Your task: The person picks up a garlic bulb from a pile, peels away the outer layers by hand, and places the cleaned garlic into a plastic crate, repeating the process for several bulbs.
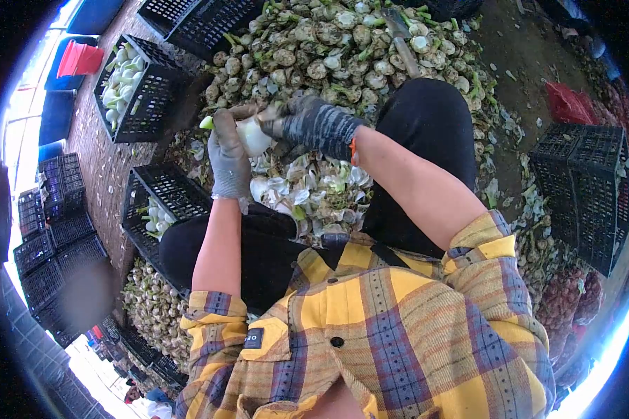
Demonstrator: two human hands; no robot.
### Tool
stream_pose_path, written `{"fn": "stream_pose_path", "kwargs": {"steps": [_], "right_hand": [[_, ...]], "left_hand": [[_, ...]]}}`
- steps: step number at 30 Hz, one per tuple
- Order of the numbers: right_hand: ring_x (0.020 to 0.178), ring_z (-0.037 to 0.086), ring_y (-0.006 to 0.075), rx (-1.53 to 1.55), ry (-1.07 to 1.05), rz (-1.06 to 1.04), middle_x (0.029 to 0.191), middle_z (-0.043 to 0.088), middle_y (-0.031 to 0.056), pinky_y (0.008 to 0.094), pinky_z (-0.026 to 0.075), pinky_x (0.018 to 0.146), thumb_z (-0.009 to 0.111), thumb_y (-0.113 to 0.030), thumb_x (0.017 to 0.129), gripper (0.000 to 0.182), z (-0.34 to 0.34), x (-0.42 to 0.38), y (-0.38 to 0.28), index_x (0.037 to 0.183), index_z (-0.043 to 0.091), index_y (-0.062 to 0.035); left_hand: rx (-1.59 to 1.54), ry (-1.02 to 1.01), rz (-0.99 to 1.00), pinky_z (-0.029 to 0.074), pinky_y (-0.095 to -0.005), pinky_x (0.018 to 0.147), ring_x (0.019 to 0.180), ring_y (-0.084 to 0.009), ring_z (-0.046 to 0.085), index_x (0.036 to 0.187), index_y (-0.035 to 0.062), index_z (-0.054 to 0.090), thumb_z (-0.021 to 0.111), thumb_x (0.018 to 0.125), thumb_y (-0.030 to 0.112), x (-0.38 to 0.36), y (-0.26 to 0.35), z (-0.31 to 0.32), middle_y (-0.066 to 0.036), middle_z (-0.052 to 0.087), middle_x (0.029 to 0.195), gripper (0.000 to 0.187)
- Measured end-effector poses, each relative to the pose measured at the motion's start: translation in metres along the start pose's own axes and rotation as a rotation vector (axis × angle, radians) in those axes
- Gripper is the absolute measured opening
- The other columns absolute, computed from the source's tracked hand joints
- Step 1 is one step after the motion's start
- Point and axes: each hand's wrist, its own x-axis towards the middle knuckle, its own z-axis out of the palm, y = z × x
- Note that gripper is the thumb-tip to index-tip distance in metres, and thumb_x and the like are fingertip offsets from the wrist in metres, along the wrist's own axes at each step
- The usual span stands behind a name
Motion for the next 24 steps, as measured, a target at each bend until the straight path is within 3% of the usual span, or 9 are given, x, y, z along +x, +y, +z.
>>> {"fn": "stream_pose_path", "kwargs": {"steps": [3,4,5,9,12,13,16,20,24], "right_hand": [[0.072,0.061,0.0348,-0.420,0.025,-0.266,0.083,0.063,0.0230,0.0376,0.048,0.068,0.063,-0.031,0.072,0.040,-0.008,0.011,0.018,0.094,0.061,0.0013],[0.071,0.061,0.0331,-0.419,0.053,-0.269,0.082,0.063,0.0224,0.0371,0.048,0.067,0.063,-0.029,0.072,0.038,-0.008,0.012,0.021,0.095,0.061,0.0011],[0.070,0.062,0.0314,-0.418,0.081,-0.272,0.081,0.063,0.0217,0.0366,0.049,0.066,0.062,-0.027,0.073,0.036,-0.006,0.013,0.024,0.095,0.061,0.0009],[0.067,0.063,0.0236,-0.155,0.288,-0.108,0.079,0.064,0.0191,0.0347,0.049,0.062,0.061,-0.023,0.076,0.030,-0.006,0.012,0.015,0.097,0.062,-0.0013],[0.067,0.065,0.0171,0.003,0.280,-0.029,0.079,0.065,0.0096,0.0279,0.053,0.057,0.056,-0.016,0.086,0.025,-0.014,0.014,0.008,0.105,0.055,0.0000],[0.068,0.066,0.0185,0.398,0.195,0.033,0.078,0.065,0.0092,0.0271,0.054,0.056,0.056,-0.019,0.087,0.028,-0.007,-0.004,0.000,0.108,0.052,-0.0003],[0.065,0.062,0.0220,-0.174,0.035,-0.056,0.074,0.063,0.0150,0.0348,0.049,0.062,0.064,-0.035,0.077,0.040,-0.002,0.010,0.011,0.092,0.063,0.0026],[0.070,0.063,0.0240,-0.342,0.100,-0.322,0.077,0.064,0.0180,0.0373,0.049,0.067,0.066,-0.035,0.073,0.043,-0.002,0.018,0.027,0.092,0.063,0.0027],[0.077,0.062,0.0283,0.174,0.258,-0.028,0.082,0.064,0.0206,0.0354,0.048,0.070,0.063,-0.029,0.075,0.035,-0.005,0.021,0.026,0.090,0.061,0.0026]], "left_hand": [[0.068,0.071,0.089,0.046,-0.0258,0.068,0.081,-0.0116,0.054,0.104,0.0022,0.056,0.051,0.088,0.048,0.004,-0.008,0.005,-0.005,0.057,0.096,0.049],[0.090,0.108,0.131,0.046,-0.0258,0.068,0.081,-0.0115,0.054,0.106,0.0024,0.055,0.051,0.088,0.047,0.005,-0.009,0.009,-0.005,0.057,0.098,0.048],[-0.020,0.121,-0.138,0.045,-0.0258,0.069,0.081,-0.0119,0.053,0.110,0.0029,0.053,0.053,0.088,0.042,0.001,0.001,0.012,-0.005,0.055,0.098,0.045],[-0.104,0.164,-0.223,0.045,-0.0260,0.070,0.082,-0.0127,0.054,0.107,0.0041,0.055,0.054,0.086,0.039,0.003,-0.001,0.008,-0.006,0.055,0.097,0.041],[-0.091,0.167,-0.185,0.047,-0.0261,0.071,0.084,-0.0134,0.055,0.106,0.0059,0.057,0.055,0.084,0.039,0.007,0.000,0.005,-0.008,0.055,0.098,0.040],[-0.089,0.170,-0.159,0.047,-0.0255,0.070,0.082,-0.0133,0.056,0.105,0.0055,0.057,0.055,0.084,0.037,0.006,0.003,0.007,-0.008,0.055,0.097,0.039],[0.051,0.131,-0.046,0.047,-0.0246,0.069,0.081,-0.0132,0.057,0.105,0.0029,0.056,0.055,0.085,0.031,0.001,0.005,0.006,-0.008,0.056,0.094,0.035],[-0.114,0.247,-0.155,0.047,-0.0249,0.070,0.085,-0.0146,0.057,0.108,0.0002,0.054,0.054,0.087,0.025,0.002,0.007,0.015,-0.008,0.056,0.094,0.033],[-0.212,0.189,-0.162,0.048,-0.0266,0.071,0.085,-0.0152,0.057,0.109,-0.0002,0.053,0.052,0.088,0.022,0.006,0.005,0.009,-0.009,0.057,0.096,0.031]]}}
